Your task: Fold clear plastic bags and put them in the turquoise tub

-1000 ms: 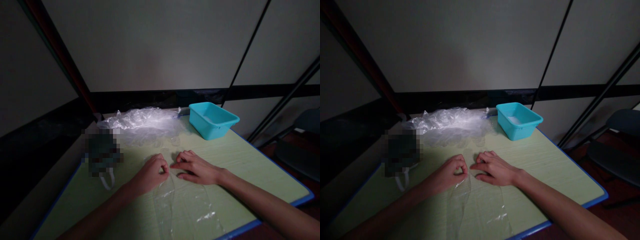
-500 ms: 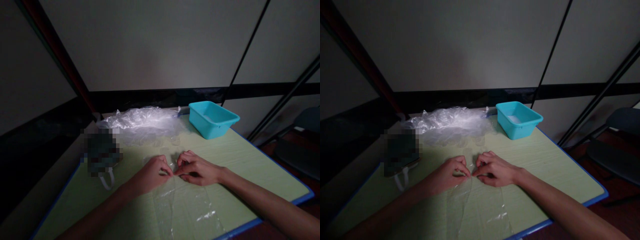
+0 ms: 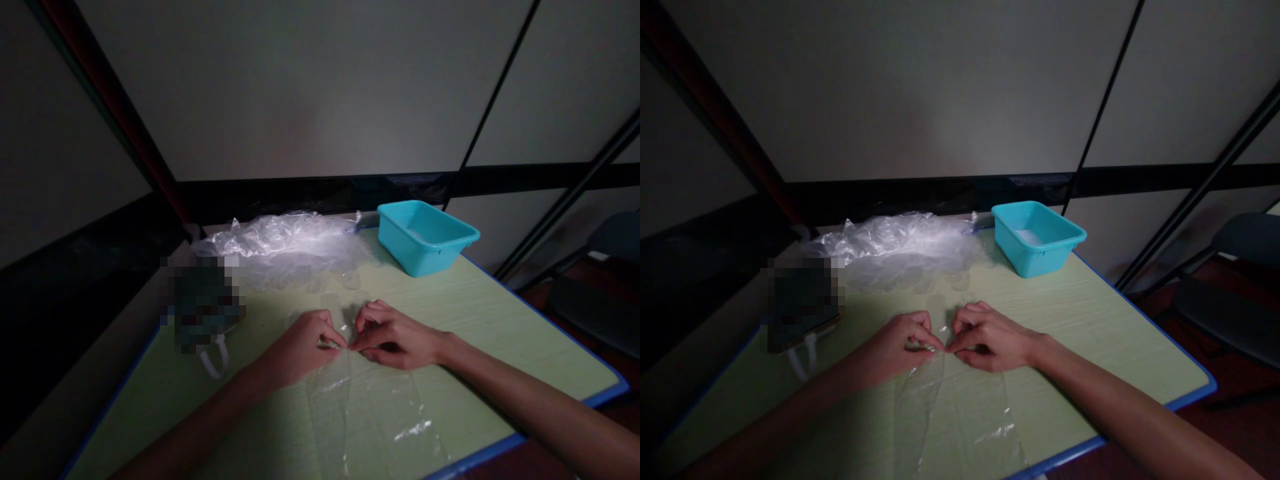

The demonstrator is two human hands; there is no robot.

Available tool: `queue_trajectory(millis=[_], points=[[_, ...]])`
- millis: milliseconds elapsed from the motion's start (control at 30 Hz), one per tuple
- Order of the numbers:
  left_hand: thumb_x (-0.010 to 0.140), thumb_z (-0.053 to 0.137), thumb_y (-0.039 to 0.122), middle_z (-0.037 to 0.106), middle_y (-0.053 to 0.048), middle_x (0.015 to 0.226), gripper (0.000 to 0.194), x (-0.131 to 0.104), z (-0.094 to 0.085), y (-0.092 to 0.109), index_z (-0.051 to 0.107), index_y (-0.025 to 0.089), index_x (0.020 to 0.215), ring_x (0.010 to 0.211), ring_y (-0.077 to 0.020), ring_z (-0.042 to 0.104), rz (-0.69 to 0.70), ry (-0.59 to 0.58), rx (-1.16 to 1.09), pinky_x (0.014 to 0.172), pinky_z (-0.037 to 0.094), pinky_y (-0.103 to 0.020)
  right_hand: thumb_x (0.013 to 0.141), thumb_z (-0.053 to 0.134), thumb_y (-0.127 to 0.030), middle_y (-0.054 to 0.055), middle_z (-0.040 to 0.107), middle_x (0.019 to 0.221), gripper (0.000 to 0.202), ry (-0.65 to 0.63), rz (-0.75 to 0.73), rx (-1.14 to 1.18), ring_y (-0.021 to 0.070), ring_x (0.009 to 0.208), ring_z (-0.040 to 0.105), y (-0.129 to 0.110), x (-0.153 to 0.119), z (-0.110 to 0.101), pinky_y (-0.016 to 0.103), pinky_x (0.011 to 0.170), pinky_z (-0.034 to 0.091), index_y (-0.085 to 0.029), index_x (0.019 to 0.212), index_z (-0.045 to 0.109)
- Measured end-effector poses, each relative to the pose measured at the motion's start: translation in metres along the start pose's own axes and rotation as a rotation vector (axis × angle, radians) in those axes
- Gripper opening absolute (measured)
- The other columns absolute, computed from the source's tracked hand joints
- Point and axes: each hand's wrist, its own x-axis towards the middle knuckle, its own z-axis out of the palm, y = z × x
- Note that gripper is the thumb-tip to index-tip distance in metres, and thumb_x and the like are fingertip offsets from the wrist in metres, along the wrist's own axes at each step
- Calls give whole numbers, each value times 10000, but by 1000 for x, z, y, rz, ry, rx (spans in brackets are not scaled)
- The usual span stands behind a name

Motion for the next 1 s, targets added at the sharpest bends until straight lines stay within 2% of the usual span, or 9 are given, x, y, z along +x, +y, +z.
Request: queue_trajectory(millis=[333,533,667,867,1000], points=[[611,541,37,449,27,626,276,0,1,0,722,205,734,608,-113,484,1,8,4,516,333,-182,793,497,-205,70,522,881,205,11,-25,12,173,859,485,-2,0,-1,336,797,334,-152,925,645],[620,549,54,465,27,635,264,0,2,1,721,204,752,615,-115,502,-12,8,-14,522,344,-180,793,483,-214,88,532,866,239,75,-68,34,188,862,490,0,-1,0,349,778,352,-139,949,647],[623,535,39,461,18,628,273,-1,2,2,726,198,736,614,-123,495,-2,-4,7,512,333,-187,782,491,-210,84,538,881,257,29,-73,29,184,879,488,0,0,1,349,805,344,-140,980,640],[674,537,85,450,16,636,240,-1,2,-1,724,216,748,614,-120,491,51,-3,59,514,317,-197,786,493,-223,81,528,867,226,16,-68,21,175,859,488,0,0,0,335,798,339,-136,911,660],[703,515,94,475,9,650,227,-3,5,-1,711,203,737,633,-128,505,107,35,157,548,342,-214,793,488,-226,71,524,876,217,1,-57,16,169,864,487,-1,0,-1,325,800,337,-153,914,652]])
